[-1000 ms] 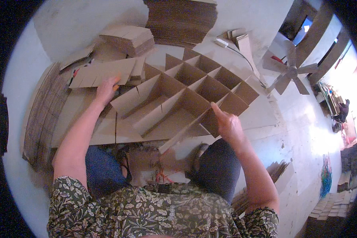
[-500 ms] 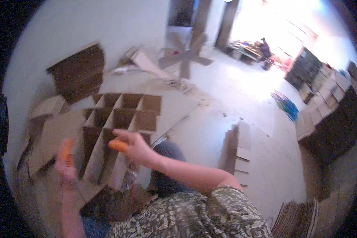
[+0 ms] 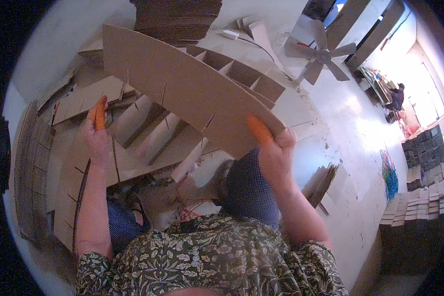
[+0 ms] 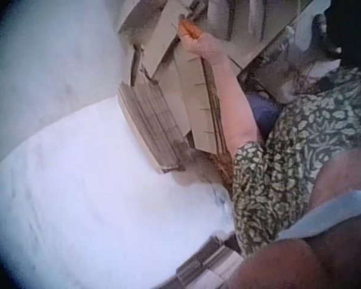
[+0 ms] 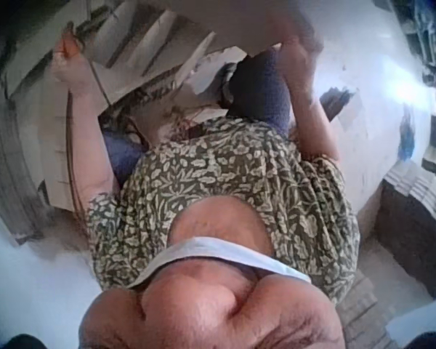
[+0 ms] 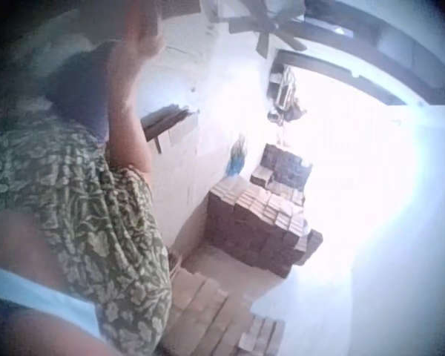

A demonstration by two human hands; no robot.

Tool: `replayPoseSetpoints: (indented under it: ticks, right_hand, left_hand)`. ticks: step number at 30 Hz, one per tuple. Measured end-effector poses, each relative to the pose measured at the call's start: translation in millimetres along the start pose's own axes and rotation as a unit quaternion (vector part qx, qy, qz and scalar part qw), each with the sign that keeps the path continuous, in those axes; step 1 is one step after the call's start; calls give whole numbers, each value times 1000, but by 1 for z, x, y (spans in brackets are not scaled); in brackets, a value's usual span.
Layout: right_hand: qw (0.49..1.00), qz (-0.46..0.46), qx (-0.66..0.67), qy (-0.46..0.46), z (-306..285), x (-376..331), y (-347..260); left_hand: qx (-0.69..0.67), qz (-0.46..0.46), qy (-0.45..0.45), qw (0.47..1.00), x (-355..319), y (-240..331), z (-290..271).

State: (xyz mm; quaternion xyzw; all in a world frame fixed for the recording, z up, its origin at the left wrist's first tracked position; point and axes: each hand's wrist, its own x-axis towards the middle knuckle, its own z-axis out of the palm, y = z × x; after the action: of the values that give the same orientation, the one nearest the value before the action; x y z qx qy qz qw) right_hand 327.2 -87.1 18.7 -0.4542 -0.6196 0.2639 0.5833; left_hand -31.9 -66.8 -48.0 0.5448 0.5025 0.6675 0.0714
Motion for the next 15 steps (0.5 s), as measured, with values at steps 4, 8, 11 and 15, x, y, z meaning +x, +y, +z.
replayPoseSetpoints:
  ticks: [4, 8, 11, 15]
  right_hand:
    - [997, -26, -68, -36, 1, -15, 15]
    - [996, -40, -70, -40, 11, -20, 13]
    - [995, -68, -64, -46, 11, -24, 19]
    - [991, -94, -87, -49, 15, -29, 24]
  left_hand:
    - [58, -101, 26, 993, 4, -12, -9]
    - [51, -112, 27, 992, 6, -21, -12]
    - [24, -127, 38, 991, 7, -22, -11]
    - [-5, -123, 33, 992, 7, -29, -12]
